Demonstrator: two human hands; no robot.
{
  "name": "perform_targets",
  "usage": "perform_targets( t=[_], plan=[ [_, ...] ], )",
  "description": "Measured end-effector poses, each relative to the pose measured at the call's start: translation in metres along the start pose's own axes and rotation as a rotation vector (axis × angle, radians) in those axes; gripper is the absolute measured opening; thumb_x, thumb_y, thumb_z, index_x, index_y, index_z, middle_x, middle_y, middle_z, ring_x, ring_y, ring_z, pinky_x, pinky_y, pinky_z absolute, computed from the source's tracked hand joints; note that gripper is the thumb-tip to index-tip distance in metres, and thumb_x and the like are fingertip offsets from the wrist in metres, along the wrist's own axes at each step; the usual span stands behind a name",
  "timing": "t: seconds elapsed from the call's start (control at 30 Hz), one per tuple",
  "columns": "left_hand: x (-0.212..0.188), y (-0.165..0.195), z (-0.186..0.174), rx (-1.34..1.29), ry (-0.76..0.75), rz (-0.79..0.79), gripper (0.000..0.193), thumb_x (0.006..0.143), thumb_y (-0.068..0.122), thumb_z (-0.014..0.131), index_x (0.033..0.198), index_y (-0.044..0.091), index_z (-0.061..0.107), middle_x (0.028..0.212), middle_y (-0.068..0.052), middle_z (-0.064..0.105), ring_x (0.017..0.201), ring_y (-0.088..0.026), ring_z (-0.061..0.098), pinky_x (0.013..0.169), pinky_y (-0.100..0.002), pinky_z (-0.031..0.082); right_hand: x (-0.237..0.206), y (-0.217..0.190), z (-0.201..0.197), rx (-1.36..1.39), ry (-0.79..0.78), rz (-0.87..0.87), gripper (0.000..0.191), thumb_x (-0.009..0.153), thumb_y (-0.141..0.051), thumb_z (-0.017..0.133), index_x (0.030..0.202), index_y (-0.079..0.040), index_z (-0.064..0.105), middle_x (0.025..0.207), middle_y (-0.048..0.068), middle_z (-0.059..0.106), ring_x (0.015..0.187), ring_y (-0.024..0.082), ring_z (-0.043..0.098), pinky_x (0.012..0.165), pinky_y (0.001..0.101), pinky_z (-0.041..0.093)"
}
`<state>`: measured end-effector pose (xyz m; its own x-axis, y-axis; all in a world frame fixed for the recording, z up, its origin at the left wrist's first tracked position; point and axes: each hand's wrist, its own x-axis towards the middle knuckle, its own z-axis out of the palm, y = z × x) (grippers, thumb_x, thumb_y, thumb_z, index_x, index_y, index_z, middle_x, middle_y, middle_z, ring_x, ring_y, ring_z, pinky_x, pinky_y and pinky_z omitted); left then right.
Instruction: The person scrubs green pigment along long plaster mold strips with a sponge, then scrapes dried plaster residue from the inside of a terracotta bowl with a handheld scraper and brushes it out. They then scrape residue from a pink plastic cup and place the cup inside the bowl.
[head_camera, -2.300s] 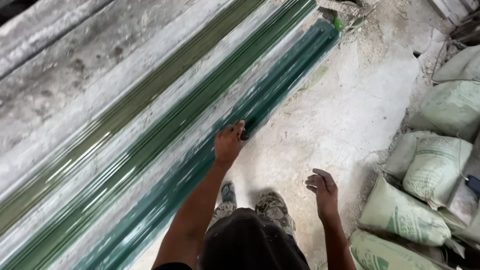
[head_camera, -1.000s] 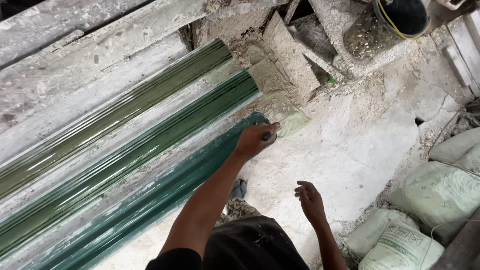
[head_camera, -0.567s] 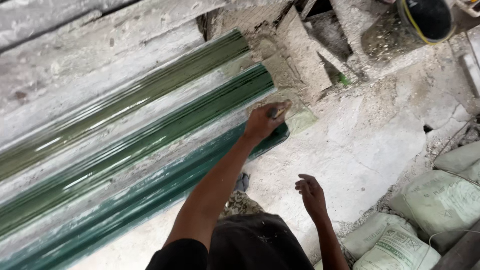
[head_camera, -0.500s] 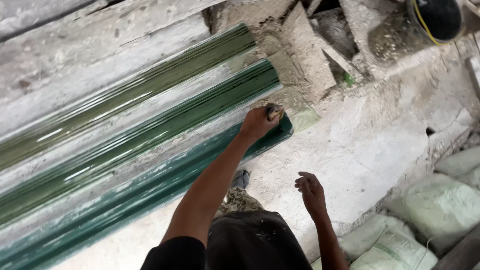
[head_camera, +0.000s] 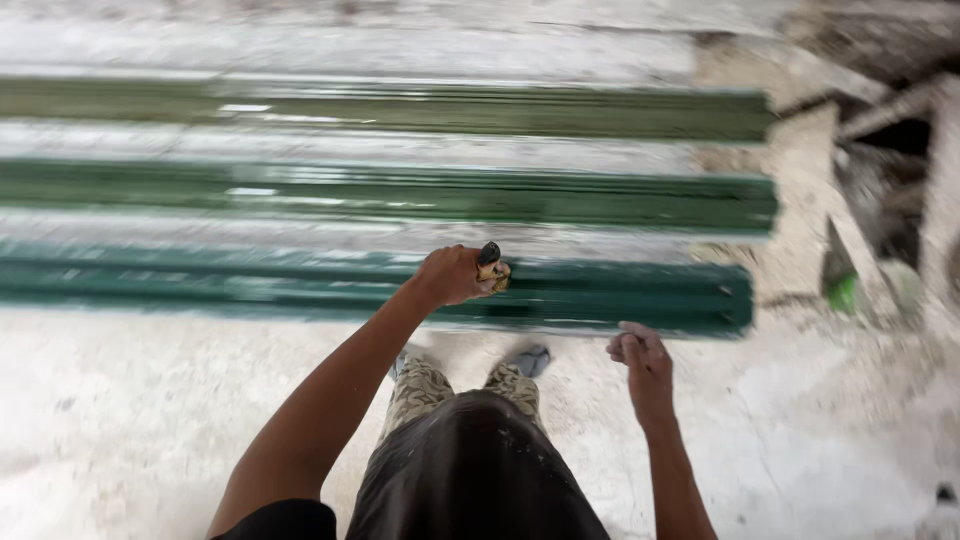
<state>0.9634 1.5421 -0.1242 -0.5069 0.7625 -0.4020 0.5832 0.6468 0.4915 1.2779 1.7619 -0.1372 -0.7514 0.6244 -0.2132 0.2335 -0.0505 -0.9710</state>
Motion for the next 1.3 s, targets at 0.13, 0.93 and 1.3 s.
perform_targets(
  t=[0.13, 0.93, 1.3],
  plan=[
    [-0.071, -0.106, -0.039, 0.061, 0.118, -0.088, 0.044, 0.076, 0.043, 0.084, 0.109, 0.016, 0.072, 0.096, -0.012, 0.076, 0.093, -0.034, 0.073, 0.083, -0.048, 0.057, 0.012, -0.025, 0.083, 0.002, -0.105, 0.004, 0.028, 0.107, -0.016, 0.052, 0.128, 0.001, 0.060, 0.100, 0.008, 0.067, 0.091, 0.015, 0.066, 0.085, 0.0314, 0.056],
    [-0.390, -0.662, -0.240, -0.063, 0.195, -0.345, 0.045, 0.091, 0.036, 0.073, 0.134, 0.042, 0.062, 0.120, -0.006, 0.074, 0.118, -0.036, 0.067, 0.103, -0.088, 0.022, -0.071, -0.077, 0.783, -0.047, -0.591, 0.036, 0.030, 0.105, -0.017, 0.053, 0.125, 0.003, 0.061, 0.099, 0.009, 0.066, 0.087, 0.017, 0.064, 0.082, 0.0322, 0.055],
    [-0.551, -0.943, -0.366, -0.148, 0.200, -0.585, 0.041, 0.092, 0.038, 0.073, 0.131, 0.031, 0.066, 0.128, -0.007, 0.070, 0.125, -0.039, 0.061, 0.102, -0.091, 0.016, -0.067, -0.128, 1.221, -0.208, -0.905, 0.186, 0.037, 0.104, -0.021, 0.053, 0.129, 0.004, 0.062, 0.099, 0.015, 0.068, 0.089, 0.024, 0.066, 0.081, 0.0394, 0.055]
  ],
)
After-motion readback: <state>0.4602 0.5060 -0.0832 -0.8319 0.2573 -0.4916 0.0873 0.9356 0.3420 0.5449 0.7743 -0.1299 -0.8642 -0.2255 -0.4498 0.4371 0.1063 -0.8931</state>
